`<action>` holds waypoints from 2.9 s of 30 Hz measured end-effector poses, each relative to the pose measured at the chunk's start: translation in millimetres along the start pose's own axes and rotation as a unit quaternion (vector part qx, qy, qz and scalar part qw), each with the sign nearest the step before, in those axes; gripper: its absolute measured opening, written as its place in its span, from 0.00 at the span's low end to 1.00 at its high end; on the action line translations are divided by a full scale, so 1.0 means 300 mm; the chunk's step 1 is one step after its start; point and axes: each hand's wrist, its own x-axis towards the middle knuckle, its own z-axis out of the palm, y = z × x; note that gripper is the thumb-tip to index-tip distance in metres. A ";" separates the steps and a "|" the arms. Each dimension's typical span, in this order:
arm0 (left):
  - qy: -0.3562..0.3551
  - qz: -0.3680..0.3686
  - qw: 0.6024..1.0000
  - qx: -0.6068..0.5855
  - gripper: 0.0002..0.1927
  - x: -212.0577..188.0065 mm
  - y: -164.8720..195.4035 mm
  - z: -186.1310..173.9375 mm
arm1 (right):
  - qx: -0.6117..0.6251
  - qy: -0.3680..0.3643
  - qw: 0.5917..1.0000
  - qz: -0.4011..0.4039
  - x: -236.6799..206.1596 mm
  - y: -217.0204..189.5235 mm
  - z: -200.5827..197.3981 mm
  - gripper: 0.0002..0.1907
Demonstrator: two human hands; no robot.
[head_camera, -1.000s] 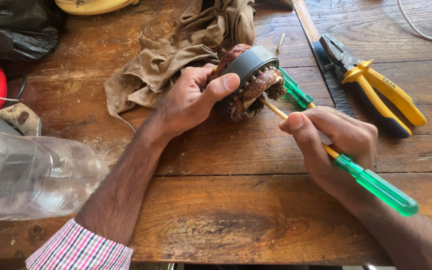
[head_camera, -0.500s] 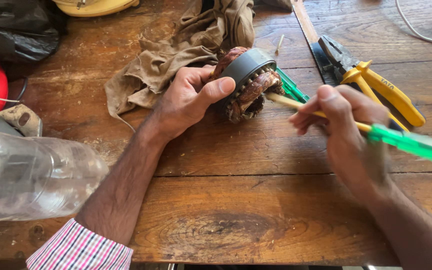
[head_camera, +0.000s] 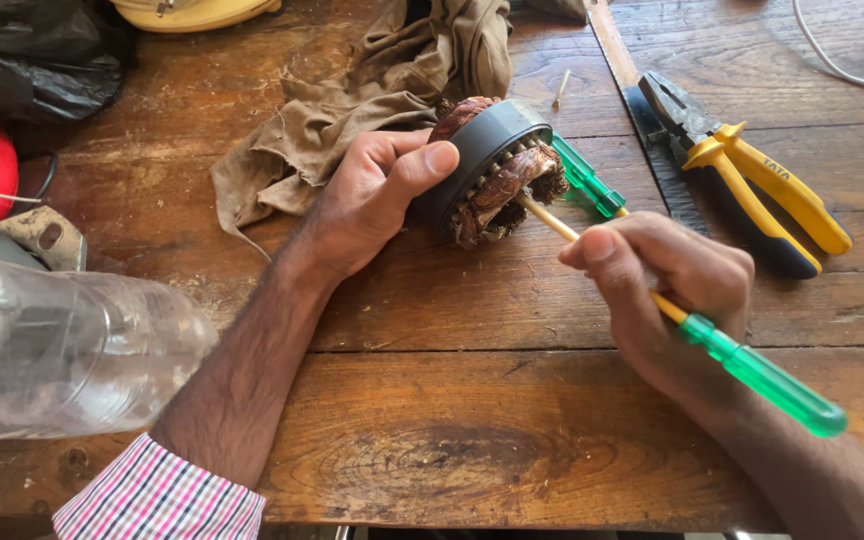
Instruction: The person holds a cylindrical electrical component with copper windings and uses a screwdriver to scrape and clean the surface. The person rotates the component to access different areas while continuing to scrape with the screwdriver.
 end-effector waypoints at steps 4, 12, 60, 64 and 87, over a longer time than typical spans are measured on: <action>0.006 0.002 1.000 -0.004 0.32 0.002 0.003 0.002 | -0.011 -0.023 0.999 0.030 0.021 0.017 0.007 0.14; -0.005 0.008 1.000 -0.005 0.36 0.001 0.011 0.005 | -0.018 -0.047 0.999 0.019 0.019 0.000 0.013 0.13; 0.008 0.008 0.999 0.034 0.29 0.008 0.007 0.009 | 0.046 0.016 0.998 0.033 0.019 0.024 0.001 0.18; 0.002 0.005 0.996 0.090 0.32 0.009 0.021 0.004 | 0.045 0.011 0.998 0.040 0.025 0.020 0.000 0.18; -0.018 -0.017 0.999 0.027 0.32 0.006 0.030 0.016 | 0.112 -0.022 0.991 0.072 0.029 0.018 0.006 0.20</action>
